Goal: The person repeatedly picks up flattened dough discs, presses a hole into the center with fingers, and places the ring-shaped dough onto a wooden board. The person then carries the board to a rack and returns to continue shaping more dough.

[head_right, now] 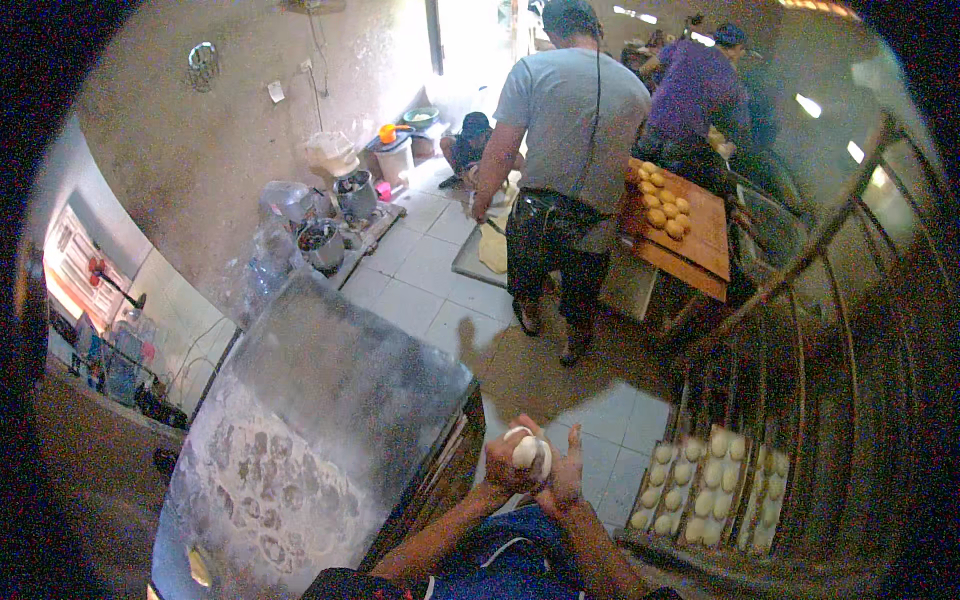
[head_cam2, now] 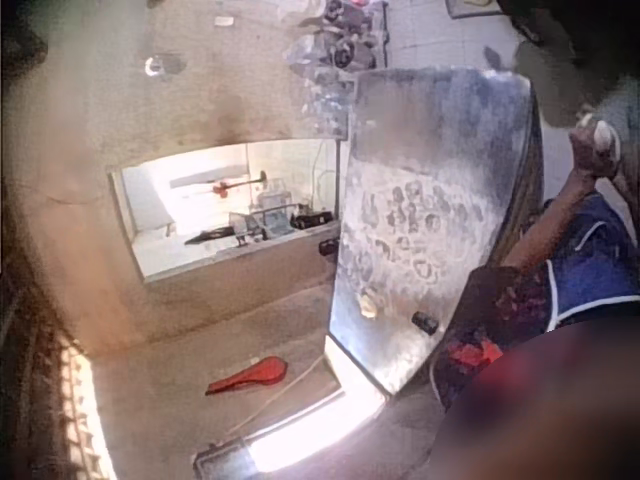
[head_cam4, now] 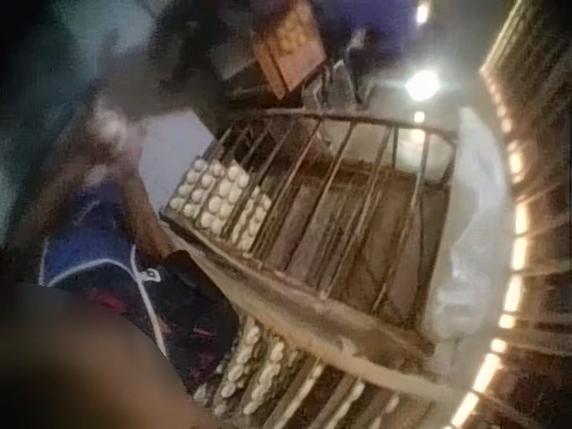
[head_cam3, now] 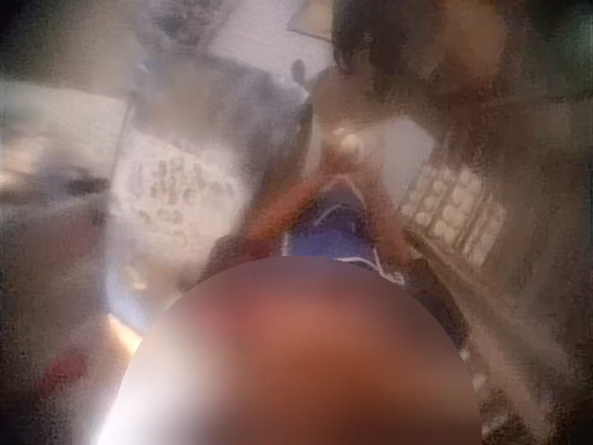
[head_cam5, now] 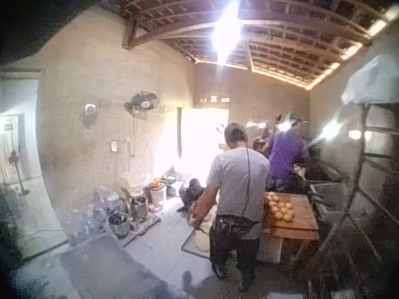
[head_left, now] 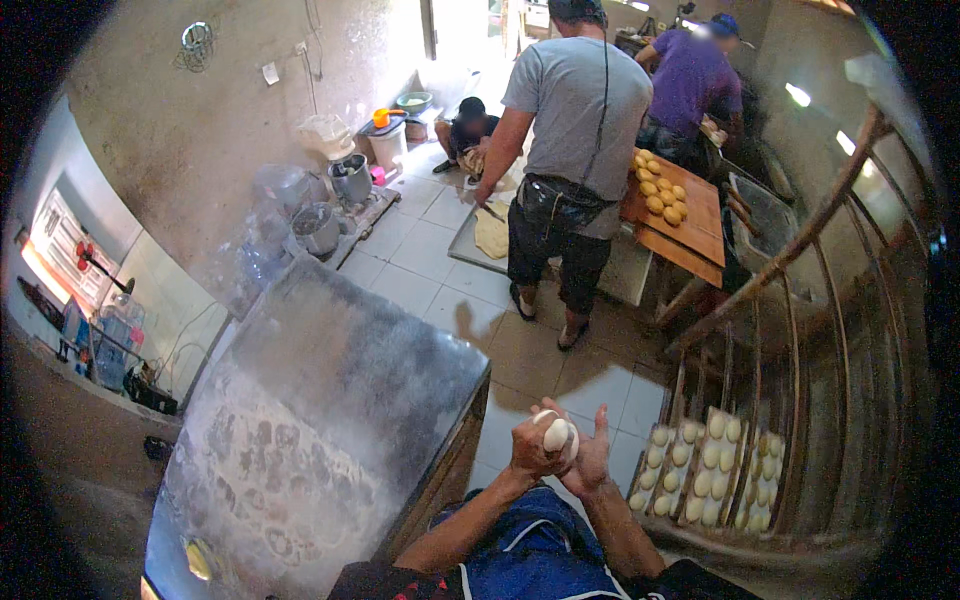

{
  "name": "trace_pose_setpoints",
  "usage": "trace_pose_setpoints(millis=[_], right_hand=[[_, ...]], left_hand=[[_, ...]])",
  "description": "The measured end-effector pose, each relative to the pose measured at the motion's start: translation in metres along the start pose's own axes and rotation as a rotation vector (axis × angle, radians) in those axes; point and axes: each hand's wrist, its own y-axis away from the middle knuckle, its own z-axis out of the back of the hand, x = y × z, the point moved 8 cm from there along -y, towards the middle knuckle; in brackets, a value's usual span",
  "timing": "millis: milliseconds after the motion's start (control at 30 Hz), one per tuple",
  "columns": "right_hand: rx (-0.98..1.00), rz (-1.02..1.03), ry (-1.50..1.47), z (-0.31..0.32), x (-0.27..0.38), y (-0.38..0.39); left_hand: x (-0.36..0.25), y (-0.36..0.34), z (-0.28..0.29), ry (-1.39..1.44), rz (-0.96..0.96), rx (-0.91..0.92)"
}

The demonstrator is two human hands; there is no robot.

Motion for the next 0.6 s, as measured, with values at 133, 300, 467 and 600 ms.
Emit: trace_pose_setpoints(millis=[133, 300, 467, 600], right_hand=[[-0.008, 0.047, -0.088, 0.032, 0.048, -0.107], [0.211, -0.110, -0.265, 0.022, 0.104, -0.217], [0.231, -0.181, -0.126, -0.018, 0.170, -0.311], [-0.157, -0.191, 0.235, -0.006, 0.184, -0.387]], left_hand=[[0.048, -0.089, -0.042, -0.240, 0.074, -0.133], [0.091, -0.199, -0.056, -0.445, 0.321, -0.252], [0.123, -0.295, -0.020, -0.545, 0.393, -0.375], [0.143, -0.340, 0.007, -0.697, 0.420, -0.604]])
